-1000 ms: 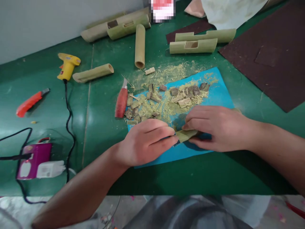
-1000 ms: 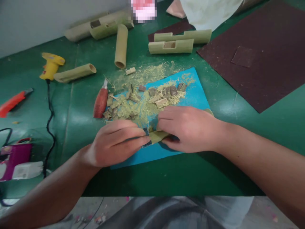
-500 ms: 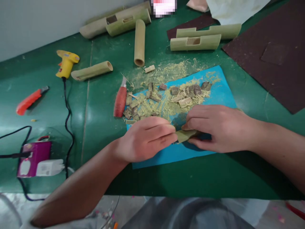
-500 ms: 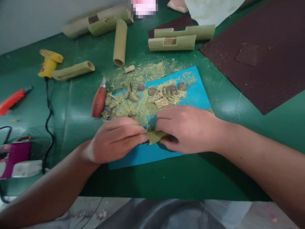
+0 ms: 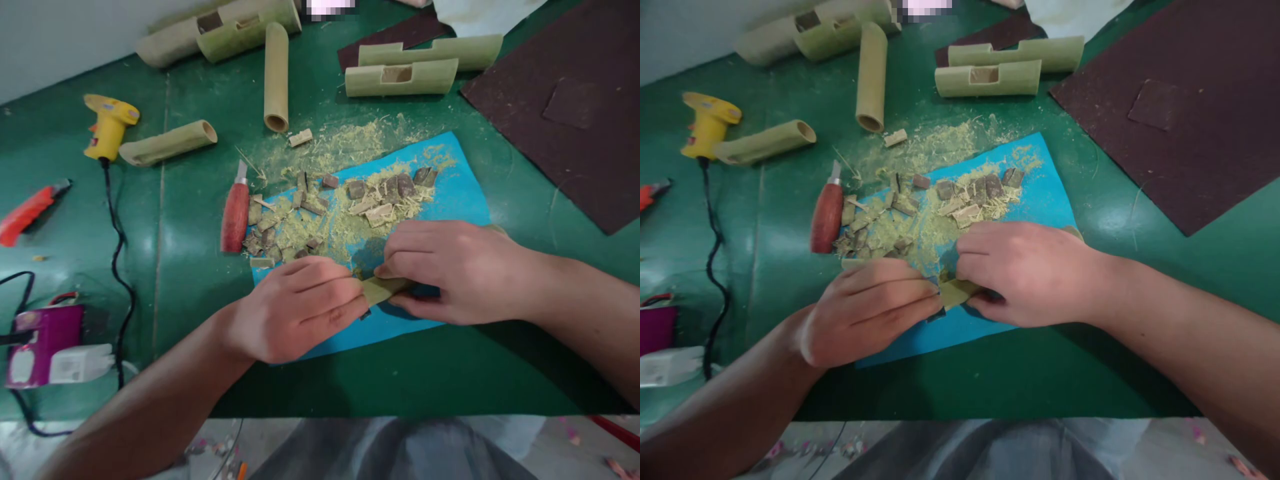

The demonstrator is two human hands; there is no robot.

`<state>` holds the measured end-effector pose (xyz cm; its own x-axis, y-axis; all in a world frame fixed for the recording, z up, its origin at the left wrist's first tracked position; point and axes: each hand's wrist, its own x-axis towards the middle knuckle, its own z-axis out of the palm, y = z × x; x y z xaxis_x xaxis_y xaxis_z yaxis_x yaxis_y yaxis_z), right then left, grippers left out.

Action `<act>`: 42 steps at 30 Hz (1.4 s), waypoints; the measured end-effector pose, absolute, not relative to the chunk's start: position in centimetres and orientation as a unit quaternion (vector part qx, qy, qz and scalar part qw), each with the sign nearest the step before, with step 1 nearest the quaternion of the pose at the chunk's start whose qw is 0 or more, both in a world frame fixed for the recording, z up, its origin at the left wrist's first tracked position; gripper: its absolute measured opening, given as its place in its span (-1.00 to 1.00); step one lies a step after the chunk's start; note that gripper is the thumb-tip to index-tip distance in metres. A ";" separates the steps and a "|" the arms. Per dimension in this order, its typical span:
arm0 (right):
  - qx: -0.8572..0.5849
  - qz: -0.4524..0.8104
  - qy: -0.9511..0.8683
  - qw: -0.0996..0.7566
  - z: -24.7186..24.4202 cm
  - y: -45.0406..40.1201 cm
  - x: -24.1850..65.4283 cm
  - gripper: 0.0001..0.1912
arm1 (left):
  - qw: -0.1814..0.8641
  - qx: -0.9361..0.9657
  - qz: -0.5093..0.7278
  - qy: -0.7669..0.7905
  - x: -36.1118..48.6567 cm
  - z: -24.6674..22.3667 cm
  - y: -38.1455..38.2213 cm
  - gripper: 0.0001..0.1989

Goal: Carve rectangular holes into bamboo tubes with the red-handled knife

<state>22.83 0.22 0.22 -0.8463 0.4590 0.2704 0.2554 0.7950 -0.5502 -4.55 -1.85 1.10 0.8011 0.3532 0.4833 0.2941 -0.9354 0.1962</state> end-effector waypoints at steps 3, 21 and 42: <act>-0.199 0.252 -0.928 0.191 0.3 0.2 22.8 -0.79 | 0.045 0.947 0.265 0.178 -4.7 1.1 -1.9 -0.85; -0.203 0.262 -0.924 0.190 0.3 0.2 22.8 -0.82 | 0.055 0.946 0.263 0.180 -4.9 1.2 -2.1 -0.82; -0.194 0.256 -0.927 0.192 0.5 0.1 22.8 -0.77 | 0.089 0.935 0.245 0.239 -5.9 2.1 -1.4 -0.84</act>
